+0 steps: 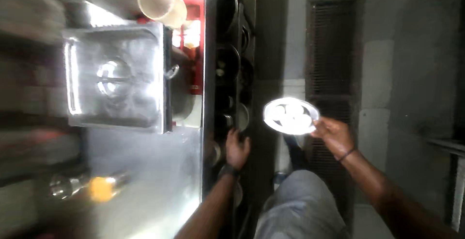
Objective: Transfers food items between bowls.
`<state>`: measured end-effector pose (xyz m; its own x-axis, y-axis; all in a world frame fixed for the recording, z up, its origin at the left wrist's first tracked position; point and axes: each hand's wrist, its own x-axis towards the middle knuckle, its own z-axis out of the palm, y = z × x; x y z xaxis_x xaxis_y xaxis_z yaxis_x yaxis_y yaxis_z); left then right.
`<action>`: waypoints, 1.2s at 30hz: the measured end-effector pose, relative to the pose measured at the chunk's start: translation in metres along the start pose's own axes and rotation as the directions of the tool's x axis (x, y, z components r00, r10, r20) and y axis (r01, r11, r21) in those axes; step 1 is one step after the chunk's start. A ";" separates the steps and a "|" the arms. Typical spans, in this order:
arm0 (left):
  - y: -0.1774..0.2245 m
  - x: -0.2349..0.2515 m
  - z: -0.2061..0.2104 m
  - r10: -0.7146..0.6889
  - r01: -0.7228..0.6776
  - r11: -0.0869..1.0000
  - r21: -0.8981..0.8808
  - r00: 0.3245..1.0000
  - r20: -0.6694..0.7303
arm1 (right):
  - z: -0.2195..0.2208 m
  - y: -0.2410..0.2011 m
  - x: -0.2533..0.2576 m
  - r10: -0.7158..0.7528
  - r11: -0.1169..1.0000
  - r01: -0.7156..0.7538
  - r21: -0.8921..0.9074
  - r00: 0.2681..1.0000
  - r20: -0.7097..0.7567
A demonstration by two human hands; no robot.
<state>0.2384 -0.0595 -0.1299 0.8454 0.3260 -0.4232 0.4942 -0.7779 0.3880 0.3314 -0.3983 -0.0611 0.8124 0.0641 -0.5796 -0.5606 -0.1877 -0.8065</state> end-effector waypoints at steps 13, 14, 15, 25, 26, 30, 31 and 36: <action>-0.061 0.235 0.075 -0.144 0.211 0.855 0.473 0.974 -0.174 | 0.027 0.098 0.061 0.039 0.986 -0.029 0.163 0.998 -0.056; -0.063 0.234 0.074 -0.155 0.225 0.858 0.461 0.970 -0.185 | 0.030 0.102 0.063 0.047 0.985 -0.038 0.166 0.998 -0.051; -0.062 0.233 0.073 -0.173 0.247 0.857 0.452 0.964 -0.201 | 0.032 0.106 0.065 0.054 0.985 -0.046 0.167 0.997 -0.046; -0.080 0.241 0.067 -0.298 0.419 0.796 0.438 0.900 -0.318 | 0.066 0.122 0.106 0.062 0.982 -0.064 0.178 0.998 0.020; -0.081 0.242 0.067 -0.302 0.423 0.790 0.445 0.899 -0.318 | 0.072 0.122 0.113 0.058 0.981 -0.062 0.183 0.998 0.030; -0.078 0.249 0.064 -0.345 0.465 0.783 0.414 0.877 -0.333 | 0.102 0.120 0.142 -0.001 0.988 -0.006 0.157 0.999 0.045; -0.075 0.252 0.063 -0.370 0.485 0.780 0.395 0.867 -0.334 | 0.108 0.119 0.148 -0.002 0.986 -0.007 0.168 0.998 0.056; -0.042 0.260 0.040 -0.347 0.425 0.902 0.071 0.814 -0.466 | 0.130 0.114 0.175 0.024 0.993 -0.034 0.116 0.996 0.086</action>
<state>0.4292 0.0365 -0.2892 0.6109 0.7857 -0.0976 0.7912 -0.6012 0.1122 0.3885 -0.2813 -0.2693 0.7819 0.1438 -0.6066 -0.6027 -0.0747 -0.7945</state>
